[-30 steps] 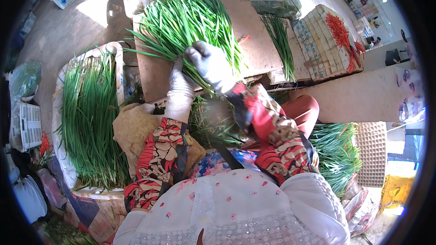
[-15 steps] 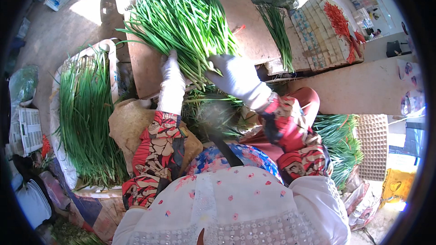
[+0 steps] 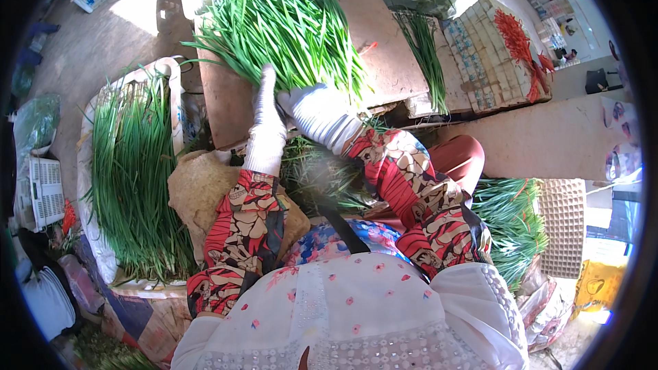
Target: The person sorts a bunch of green onions, removing dry or yellowed leaves and placing the cleaned stalks onto a pile.
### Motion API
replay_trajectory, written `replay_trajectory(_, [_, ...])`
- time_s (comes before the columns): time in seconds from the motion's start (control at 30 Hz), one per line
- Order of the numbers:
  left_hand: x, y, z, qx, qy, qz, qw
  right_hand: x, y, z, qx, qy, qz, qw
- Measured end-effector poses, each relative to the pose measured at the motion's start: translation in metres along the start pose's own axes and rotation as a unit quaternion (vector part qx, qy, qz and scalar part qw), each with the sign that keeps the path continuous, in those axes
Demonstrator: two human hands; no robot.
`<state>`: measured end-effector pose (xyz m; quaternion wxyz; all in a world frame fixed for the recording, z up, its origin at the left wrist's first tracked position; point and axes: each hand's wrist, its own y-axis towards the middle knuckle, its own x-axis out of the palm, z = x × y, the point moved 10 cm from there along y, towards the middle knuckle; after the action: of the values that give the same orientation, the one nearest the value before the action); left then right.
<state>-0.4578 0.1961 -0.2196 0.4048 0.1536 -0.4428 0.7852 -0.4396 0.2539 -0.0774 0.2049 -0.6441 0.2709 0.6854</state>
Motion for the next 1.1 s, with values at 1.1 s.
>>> replay_trajectory(1.1, [-0.013, 0.01, 0.019, 0.168, 0.164, 0.118, 0.965, 0.029, 0.041, 0.065, 0.21, -0.015, -0.107, 0.972])
